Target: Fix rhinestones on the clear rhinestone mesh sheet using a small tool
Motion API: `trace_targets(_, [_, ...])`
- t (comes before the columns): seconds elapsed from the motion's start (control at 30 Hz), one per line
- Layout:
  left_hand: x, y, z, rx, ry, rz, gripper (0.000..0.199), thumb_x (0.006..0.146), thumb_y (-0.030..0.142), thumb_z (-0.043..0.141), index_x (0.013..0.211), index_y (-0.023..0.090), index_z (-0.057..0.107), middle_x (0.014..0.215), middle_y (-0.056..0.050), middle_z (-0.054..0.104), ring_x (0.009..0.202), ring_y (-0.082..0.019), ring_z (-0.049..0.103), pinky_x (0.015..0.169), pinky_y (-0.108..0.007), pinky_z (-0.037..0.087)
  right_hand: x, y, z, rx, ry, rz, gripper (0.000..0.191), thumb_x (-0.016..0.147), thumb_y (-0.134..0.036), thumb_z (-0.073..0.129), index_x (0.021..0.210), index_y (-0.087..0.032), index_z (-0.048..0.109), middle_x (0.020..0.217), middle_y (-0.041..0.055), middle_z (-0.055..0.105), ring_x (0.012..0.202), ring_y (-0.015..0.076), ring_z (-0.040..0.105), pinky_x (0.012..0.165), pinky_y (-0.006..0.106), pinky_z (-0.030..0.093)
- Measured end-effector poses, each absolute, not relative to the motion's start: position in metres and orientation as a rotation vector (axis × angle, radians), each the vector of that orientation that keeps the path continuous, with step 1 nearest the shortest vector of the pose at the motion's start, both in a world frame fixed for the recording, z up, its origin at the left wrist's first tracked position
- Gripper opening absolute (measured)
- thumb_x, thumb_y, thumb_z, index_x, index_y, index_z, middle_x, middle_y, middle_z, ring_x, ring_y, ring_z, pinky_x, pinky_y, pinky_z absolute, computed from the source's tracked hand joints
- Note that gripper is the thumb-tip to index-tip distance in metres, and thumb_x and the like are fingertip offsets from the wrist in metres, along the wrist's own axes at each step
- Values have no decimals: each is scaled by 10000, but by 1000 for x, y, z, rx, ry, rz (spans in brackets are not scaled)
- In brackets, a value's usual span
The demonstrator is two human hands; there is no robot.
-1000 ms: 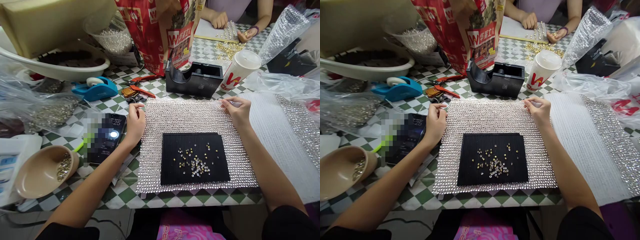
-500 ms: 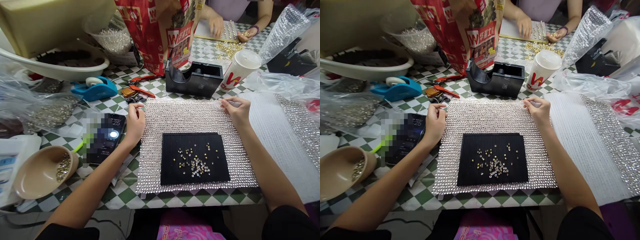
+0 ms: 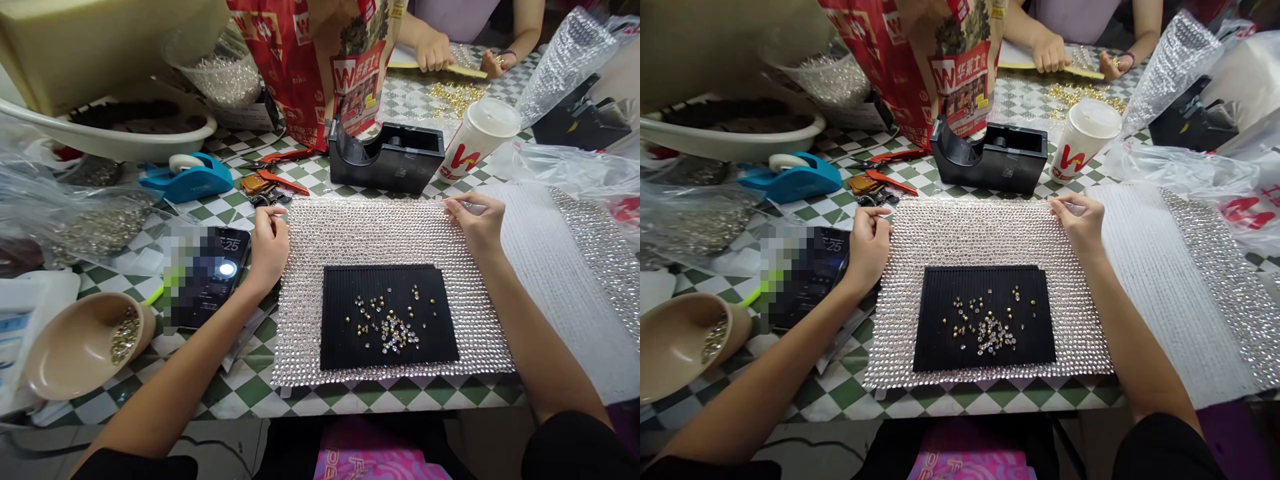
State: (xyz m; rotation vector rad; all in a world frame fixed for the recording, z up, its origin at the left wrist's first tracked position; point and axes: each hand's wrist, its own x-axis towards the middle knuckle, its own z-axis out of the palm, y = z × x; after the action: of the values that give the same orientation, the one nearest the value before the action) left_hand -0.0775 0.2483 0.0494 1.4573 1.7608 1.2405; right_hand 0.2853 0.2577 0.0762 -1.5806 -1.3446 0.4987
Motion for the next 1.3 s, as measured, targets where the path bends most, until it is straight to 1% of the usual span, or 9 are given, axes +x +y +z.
trace_targets(0.23, [-77,249,50,1454,1768,1241,122,884,151,492,931,257,533,640,40,477,522,-139,426,535,-300,324,285,259,77,-1548,-1352,515,119,747,-358,761,714,-251,722,625,18,641,578,166,598,571,355,511])
trace_targets(0.47, [-77,248,51,1451,1768,1237,129,892,141,487,934,254,533,649,36,485,535,-143,436,535,-300,330,283,258,78,-1550,-1330,531,88,745,-323,760,724,-243,731,625,12,647,558,155,585,567,348,509])
trace_targets(0.6, [-76,248,52,1448,1773,1239,135,894,131,484,932,250,537,648,37,483,538,-141,439,538,-299,334,282,258,79,-1552,-1341,524,81,751,-306,755,723,-234,732,647,23,658,557,152,583,559,346,510])
trace_targets(0.77, [-77,249,49,1449,1770,1245,149,896,118,477,942,244,541,655,37,480,549,-142,437,552,-301,335,283,259,79,-1585,-1362,508,110,747,-329,754,719,-227,721,678,26,677,561,147,586,532,325,504])
trace_targets(0.93, [-79,251,46,1452,1771,1253,160,896,105,471,949,238,543,656,33,480,568,-151,439,575,-313,336,288,258,75,-1550,-1319,486,92,749,-298,756,723,-217,720,643,17,648,551,137,584,535,313,495])
trace_targets(1.13, [-79,251,46,1438,1765,1260,162,886,98,468,943,235,533,663,32,478,586,-154,450,601,-317,352,290,258,76,-1549,-1299,477,56,742,-259,750,711,-217,730,643,17,657,557,134,586,536,303,497])
trace_targets(1.3, [-79,251,46,1442,1772,1251,157,883,110,473,945,239,536,675,28,489,587,-153,449,607,-319,352,289,259,76,-1534,-1313,487,56,739,-261,756,722,-212,734,628,8,651,546,122,576,529,291,484])
